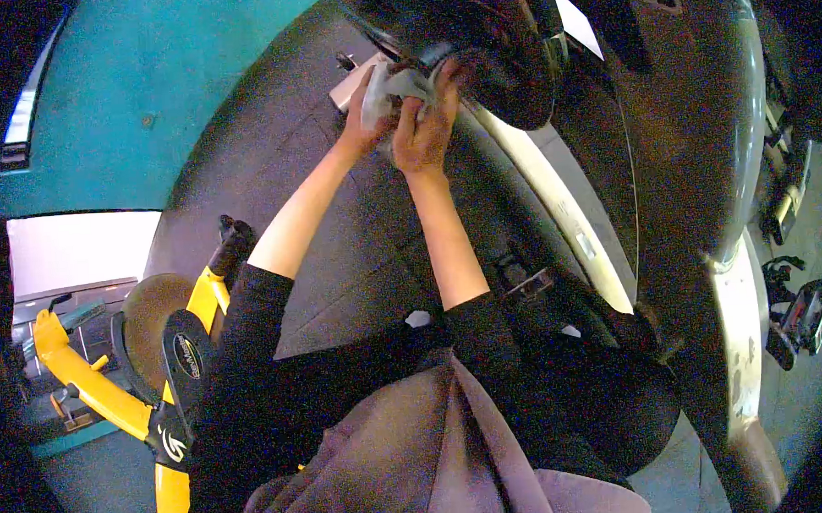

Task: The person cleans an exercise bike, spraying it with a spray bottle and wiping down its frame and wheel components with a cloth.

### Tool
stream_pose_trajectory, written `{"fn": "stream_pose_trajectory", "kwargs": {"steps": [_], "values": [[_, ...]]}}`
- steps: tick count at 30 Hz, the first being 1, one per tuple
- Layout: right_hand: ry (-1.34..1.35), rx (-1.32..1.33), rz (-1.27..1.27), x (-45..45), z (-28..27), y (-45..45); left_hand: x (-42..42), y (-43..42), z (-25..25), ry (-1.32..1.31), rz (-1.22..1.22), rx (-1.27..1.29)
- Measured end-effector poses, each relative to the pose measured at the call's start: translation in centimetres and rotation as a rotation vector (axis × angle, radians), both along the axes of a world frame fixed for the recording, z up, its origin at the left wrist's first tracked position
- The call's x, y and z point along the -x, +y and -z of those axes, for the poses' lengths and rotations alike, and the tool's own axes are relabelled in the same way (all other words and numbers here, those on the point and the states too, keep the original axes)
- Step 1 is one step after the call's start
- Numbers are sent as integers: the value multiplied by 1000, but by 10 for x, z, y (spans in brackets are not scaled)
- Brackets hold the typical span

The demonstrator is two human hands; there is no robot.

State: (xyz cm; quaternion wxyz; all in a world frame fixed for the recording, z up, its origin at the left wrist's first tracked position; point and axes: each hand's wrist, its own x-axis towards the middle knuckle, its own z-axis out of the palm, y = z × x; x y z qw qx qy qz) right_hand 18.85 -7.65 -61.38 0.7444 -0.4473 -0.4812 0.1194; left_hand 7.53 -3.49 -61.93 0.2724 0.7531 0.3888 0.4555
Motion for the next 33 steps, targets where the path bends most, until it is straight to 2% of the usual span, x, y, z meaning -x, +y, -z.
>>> {"fn": "stream_pose_trajectory", "kwargs": {"steps": [4,9,10,14,15,17,20,21,23,26,30,31,33], "values": [[108,89,-10,4,21,6,-4,-2,-2,-58,-3,31],[1109,503,-681,-32,13,8,-2,-6,-4,-13,3,70],[1341,433,-742,-41,28,26,1,-6,-4,2,-1,79],[1290,600,-888,-82,10,28,3,1,10,-50,1,145],[1293,607,-881,-90,27,31,2,0,6,-25,-4,138],[1562,124,-1762,-98,53,37,-1,-2,-2,25,-15,125],[1499,70,-1758,-91,59,31,-1,-4,-1,116,-53,33],[1507,70,-1750,-90,58,27,2,-2,1,68,-20,96],[1416,355,-1318,-89,54,25,2,1,-1,24,15,159],[1330,471,-1197,-89,47,37,0,-1,-6,111,-32,43],[1395,594,-1105,-85,43,37,1,-3,-5,98,1,-18],[1083,522,-1130,-81,48,39,1,-3,-5,87,12,-27],[776,440,-1138,-78,43,38,3,0,-3,49,33,5]]}}
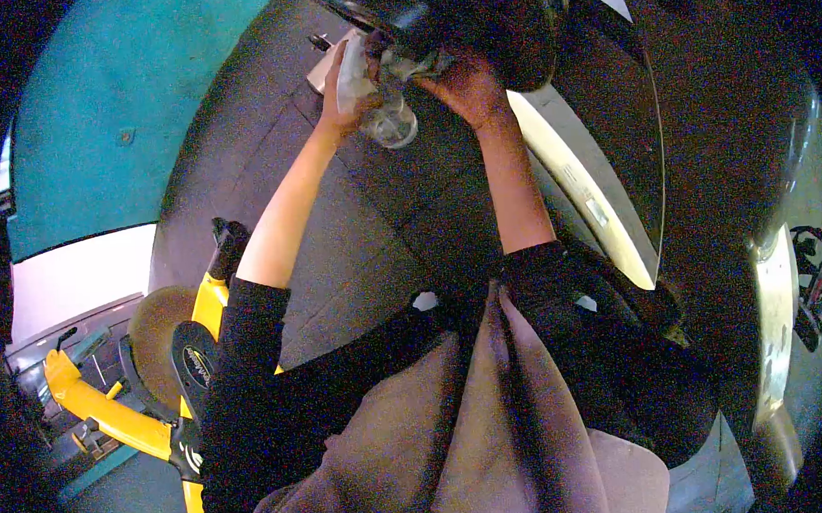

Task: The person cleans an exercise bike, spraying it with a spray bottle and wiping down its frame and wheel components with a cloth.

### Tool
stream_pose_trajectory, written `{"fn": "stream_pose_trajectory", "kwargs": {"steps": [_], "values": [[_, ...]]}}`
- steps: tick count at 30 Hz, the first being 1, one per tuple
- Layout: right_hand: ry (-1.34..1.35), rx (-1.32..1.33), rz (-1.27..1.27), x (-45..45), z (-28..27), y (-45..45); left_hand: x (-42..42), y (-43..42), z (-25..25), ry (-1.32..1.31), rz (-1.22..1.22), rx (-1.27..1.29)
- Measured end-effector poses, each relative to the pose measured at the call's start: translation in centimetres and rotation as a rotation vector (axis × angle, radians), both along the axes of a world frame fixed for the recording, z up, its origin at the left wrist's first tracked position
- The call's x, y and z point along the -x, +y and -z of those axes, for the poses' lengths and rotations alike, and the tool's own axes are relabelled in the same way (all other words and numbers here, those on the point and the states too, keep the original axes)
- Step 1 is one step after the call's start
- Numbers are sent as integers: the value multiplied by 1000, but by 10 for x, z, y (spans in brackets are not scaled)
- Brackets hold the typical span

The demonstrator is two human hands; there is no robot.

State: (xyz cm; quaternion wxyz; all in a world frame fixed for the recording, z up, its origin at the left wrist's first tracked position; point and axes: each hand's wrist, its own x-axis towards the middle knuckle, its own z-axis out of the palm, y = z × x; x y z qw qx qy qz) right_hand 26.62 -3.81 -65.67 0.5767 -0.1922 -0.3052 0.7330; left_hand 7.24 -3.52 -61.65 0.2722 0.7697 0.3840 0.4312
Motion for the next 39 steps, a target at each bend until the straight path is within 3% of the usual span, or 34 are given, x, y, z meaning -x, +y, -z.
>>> {"fn": "stream_pose_trajectory", "kwargs": {"steps": [2,9,12,14,15,18,20,22,24,25,26,28,31,34,37,39], "values": [[391,349,-57,-6,-4,-2,0,2,1,3,-21,22],[365,327,-14,-25,0,-9,-1,5,5,-10,-37,-82],[228,223,-24,-33,3,-17,-1,7,5,-13,-29,-88],[722,174,-250,-41,11,-23,0,10,8,26,-44,-112],[725,171,-251,-45,21,-19,1,10,10,45,-50,-123],[647,200,-264,-49,16,-17,1,11,14,-7,-60,-68],[89,268,-96,-50,-2,-23,0,14,14,42,-68,-140],[-25,236,-46,-45,-10,-26,-2,15,15,115,-73,-236],[-138,206,9,-34,-13,-24,-6,13,16,-65,-101,15],[-301,203,156,-23,-15,-19,-7,12,14,-126,-110,96],[-465,199,301,-17,-14,-14,-5,13,12,54,-107,-100],[-395,224,271,-14,-2,-4,-3,12,10,238,-109,-294],[-365,56,290,-14,28,10,-2,9,16,10,-117,50],[-264,197,290,-11,-22,-7,-4,9,7,16,-33,-98],[-404,245,293,-8,-40,-11,-7,6,5,177,-114,-152],[-332,350,139,-5,-50,-14,-10,4,4,123,-139,-205]]}}
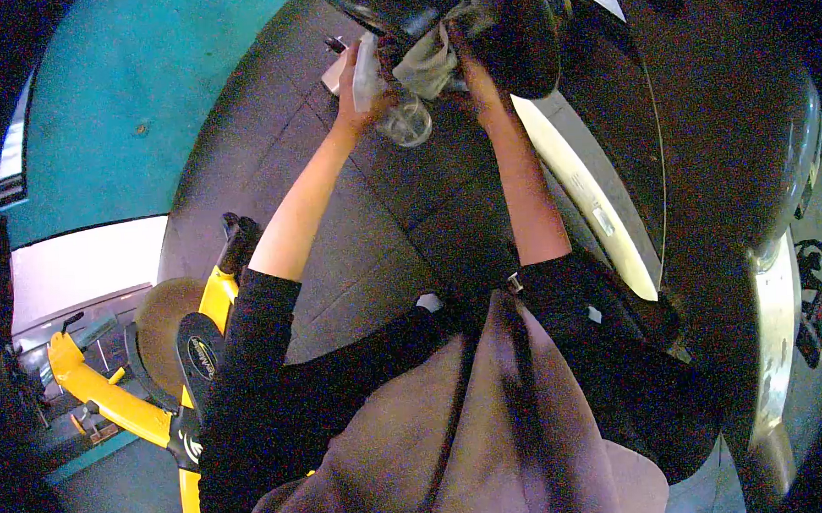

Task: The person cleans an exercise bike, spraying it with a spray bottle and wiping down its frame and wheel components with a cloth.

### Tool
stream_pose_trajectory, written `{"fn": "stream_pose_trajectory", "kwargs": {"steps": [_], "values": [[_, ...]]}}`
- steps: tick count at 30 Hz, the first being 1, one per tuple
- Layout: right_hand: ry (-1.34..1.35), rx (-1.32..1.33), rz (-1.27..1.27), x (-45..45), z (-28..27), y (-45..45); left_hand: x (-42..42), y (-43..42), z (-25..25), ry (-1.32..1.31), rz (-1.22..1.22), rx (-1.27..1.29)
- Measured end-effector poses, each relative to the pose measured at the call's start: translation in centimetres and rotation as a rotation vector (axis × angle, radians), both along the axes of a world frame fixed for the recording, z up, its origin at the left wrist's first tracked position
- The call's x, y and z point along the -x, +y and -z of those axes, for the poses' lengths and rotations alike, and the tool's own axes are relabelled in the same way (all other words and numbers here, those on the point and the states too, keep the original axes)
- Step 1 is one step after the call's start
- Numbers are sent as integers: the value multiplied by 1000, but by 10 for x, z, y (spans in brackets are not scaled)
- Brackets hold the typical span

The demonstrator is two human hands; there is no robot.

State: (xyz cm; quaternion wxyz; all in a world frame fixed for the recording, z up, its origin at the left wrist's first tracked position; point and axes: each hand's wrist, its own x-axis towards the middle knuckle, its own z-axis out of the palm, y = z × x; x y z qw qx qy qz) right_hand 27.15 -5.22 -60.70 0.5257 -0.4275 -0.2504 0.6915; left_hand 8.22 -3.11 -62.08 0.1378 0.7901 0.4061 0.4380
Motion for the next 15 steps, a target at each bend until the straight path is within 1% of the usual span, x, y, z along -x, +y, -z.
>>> {"fn": "stream_pose_trajectory", "kwargs": {"steps": [2,4,5,7,8,9,10,11,13,14,15], "values": [[50,-5,-42,0,7,2,2,3,3,-11,13,-37],[99,-11,-85,-2,30,9,7,11,14,-5,32,-57],[-101,-258,-143,-4,54,16,10,15,21,-17,68,-5],[-301,-506,-198,-14,83,21,12,16,23,-29,104,45],[-760,-681,-201,-20,91,24,12,11,17,-44,86,151],[-1224,-840,-194,-23,100,27,12,10,15,-48,78,202],[-1081,-824,-190,-20,110,29,12,8,12,-52,69,253],[-1080,-823,-188,-19,106,27,9,8,12,-133,49,295],[-1055,-779,-96,-16,89,19,7,7,13,-220,29,338],[-1046,-764,-68,-13,80,19,6,7,12,-190,21,247],[-462,-516,-21,-5,68,20,6,7,11,-177,16,202]]}}
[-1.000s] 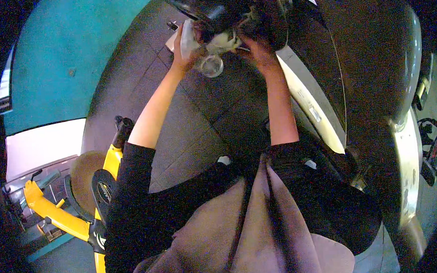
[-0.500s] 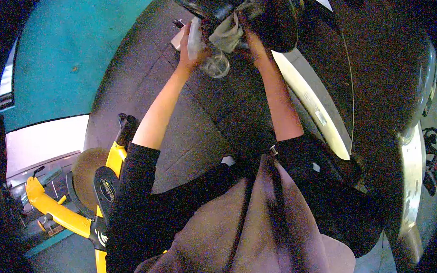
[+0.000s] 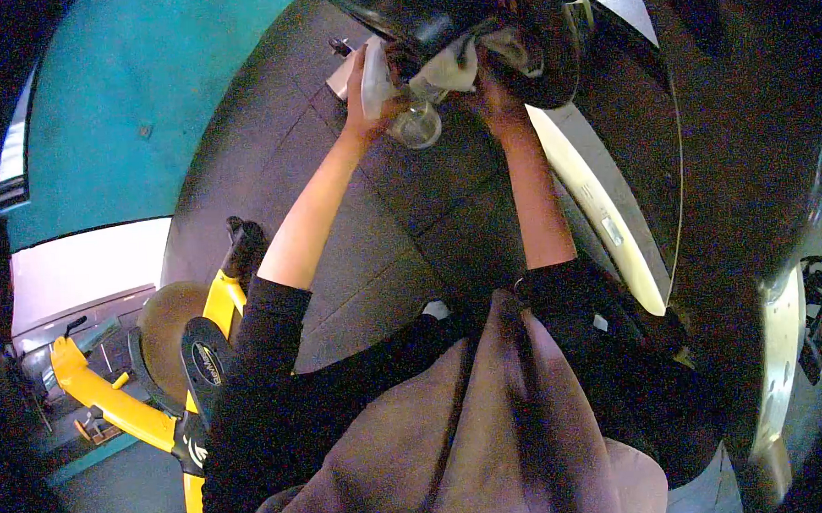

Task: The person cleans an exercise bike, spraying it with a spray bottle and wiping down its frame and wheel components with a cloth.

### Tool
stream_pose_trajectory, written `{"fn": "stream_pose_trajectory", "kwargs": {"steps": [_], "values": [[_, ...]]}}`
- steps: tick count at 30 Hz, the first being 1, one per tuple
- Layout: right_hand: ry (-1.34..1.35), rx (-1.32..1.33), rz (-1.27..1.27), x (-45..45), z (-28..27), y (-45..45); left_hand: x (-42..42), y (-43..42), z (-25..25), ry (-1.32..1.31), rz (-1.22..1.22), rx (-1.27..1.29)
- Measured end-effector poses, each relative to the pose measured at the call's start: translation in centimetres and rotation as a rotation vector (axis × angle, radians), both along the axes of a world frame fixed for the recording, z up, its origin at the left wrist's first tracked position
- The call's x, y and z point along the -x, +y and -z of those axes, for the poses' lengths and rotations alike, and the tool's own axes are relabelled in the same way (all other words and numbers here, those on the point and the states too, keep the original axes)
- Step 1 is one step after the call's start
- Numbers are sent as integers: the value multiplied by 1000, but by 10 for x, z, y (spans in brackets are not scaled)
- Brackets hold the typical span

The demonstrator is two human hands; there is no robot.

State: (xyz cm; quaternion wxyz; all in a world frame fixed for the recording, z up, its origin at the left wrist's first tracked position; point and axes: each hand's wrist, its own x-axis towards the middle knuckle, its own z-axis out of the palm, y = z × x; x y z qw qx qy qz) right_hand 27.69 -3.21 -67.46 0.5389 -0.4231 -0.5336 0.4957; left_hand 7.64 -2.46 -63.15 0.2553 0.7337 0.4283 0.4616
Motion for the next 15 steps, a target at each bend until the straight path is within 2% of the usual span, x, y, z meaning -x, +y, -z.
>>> {"fn": "stream_pose_trajectory", "kwargs": {"steps": [2,4,5,7,8,10,11,12,14,15], "values": [[572,272,-40,10,-31,-1,-3,-2,-5,14,0,-43],[489,531,-29,13,-87,-16,-5,-5,-9,13,4,-40],[555,386,-103,13,-75,-9,-5,-6,-11,86,5,-131],[541,294,-78,11,-54,-3,-5,-7,-12,161,4,-229],[278,12,-123,4,-24,5,-2,-7,-8,70,31,-59],[-209,-591,15,-11,36,21,-2,-7,-9,-16,58,110],[-441,-603,59,-15,39,16,-4,-10,-11,64,25,2],[-535,-605,93,-14,41,15,-5,-11,-12,143,-9,-105],[-723,-607,161,-13,46,13,-5,-11,-11,121,4,-39],[-447,-328,64,-9,56,13,-4,-11,-10,111,11,-6]]}}
